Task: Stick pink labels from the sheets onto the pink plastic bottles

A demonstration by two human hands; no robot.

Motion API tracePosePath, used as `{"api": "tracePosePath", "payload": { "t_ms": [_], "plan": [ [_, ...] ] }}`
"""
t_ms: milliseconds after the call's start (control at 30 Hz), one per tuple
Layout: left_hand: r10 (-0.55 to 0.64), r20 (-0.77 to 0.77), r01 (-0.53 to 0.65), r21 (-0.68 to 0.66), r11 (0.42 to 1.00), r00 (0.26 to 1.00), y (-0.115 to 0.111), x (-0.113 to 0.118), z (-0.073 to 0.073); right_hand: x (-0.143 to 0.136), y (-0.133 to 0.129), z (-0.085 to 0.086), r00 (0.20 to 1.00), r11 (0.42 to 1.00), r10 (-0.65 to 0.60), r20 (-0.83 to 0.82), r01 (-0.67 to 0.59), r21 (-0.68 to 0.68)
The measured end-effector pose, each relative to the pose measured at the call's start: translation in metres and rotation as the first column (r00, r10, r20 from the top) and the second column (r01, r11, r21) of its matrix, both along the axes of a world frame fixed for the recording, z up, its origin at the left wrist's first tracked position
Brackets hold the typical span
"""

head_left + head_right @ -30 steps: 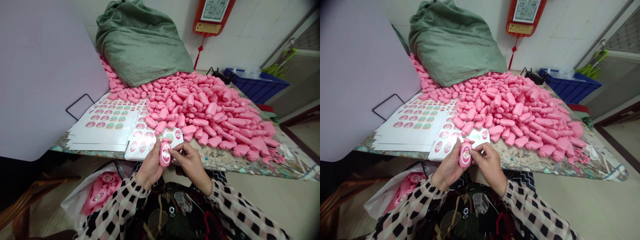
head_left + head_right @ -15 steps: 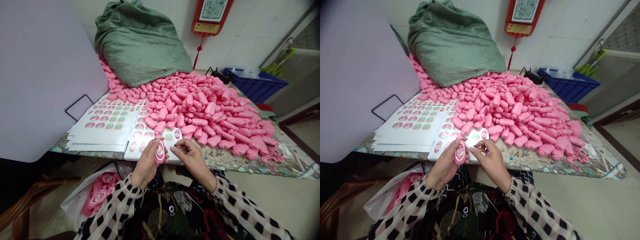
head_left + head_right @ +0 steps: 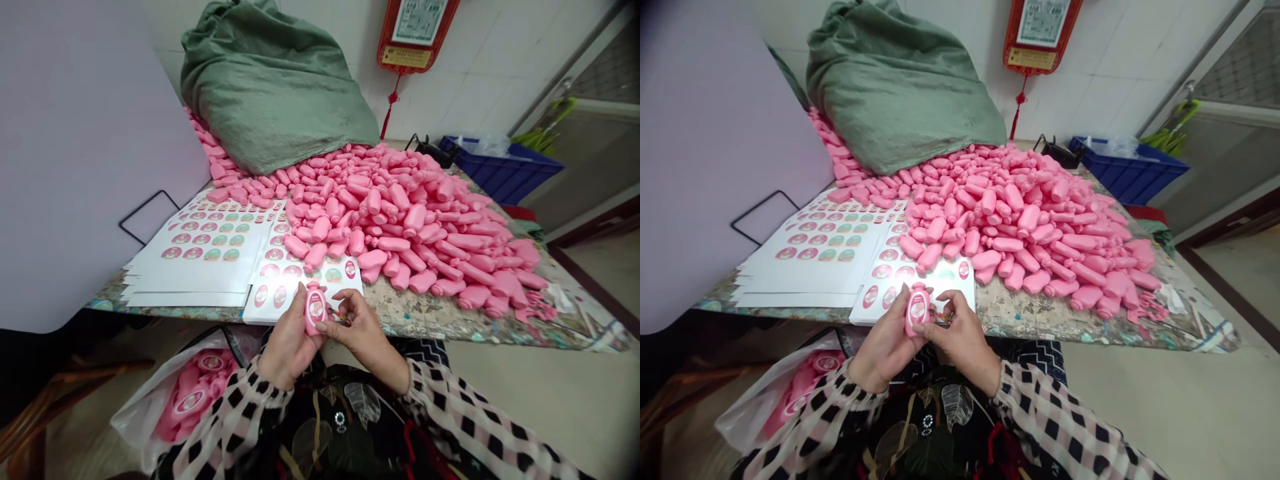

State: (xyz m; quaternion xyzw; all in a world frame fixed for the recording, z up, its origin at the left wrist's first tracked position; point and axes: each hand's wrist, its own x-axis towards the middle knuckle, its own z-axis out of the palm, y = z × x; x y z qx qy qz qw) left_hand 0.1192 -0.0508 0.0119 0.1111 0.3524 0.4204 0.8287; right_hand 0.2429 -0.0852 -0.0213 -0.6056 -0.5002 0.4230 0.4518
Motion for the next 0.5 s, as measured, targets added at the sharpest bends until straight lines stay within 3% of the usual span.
{"api": "tracePosePath", "payload": {
  "t_ms": [100,167,267,367,433,500],
  "plan": [
    [-0.045,-0.149,0.054,0.052,0.997,0.988,-0.003,-0.019,0.001,0.017,0.000,0.006,0.977,0.994,0.065,0.202,-0.082,0.077],
    [-0.017,-0.292,0.057,0.129,0.990,0.956,-0.008,-0.038,0.001,0.037,0.005,0.015,0.881,0.981,0.081,0.466,-0.154,0.120],
    [0.125,-0.480,-0.027,0.205,0.978,0.869,-0.020,-0.076,-0.005,0.069,0.020,0.033,0.546,0.978,0.081,0.834,-0.203,0.038],
    [0.205,-0.635,-0.137,0.155,0.978,0.745,-0.031,-0.121,-0.024,0.093,0.040,0.043,0.236,0.979,0.111,0.965,-0.193,-0.065],
    [0.161,-0.751,-0.120,0.109,0.987,0.640,-0.039,-0.150,-0.042,0.102,0.053,0.043,0.115,0.969,0.138,0.984,-0.223,-0.110],
    [0.024,-0.869,-0.002,0.026,1.000,0.495,-0.046,-0.177,-0.058,0.106,0.065,0.040,0.044,0.955,0.163,0.986,-0.260,-0.146]
  ]
}}
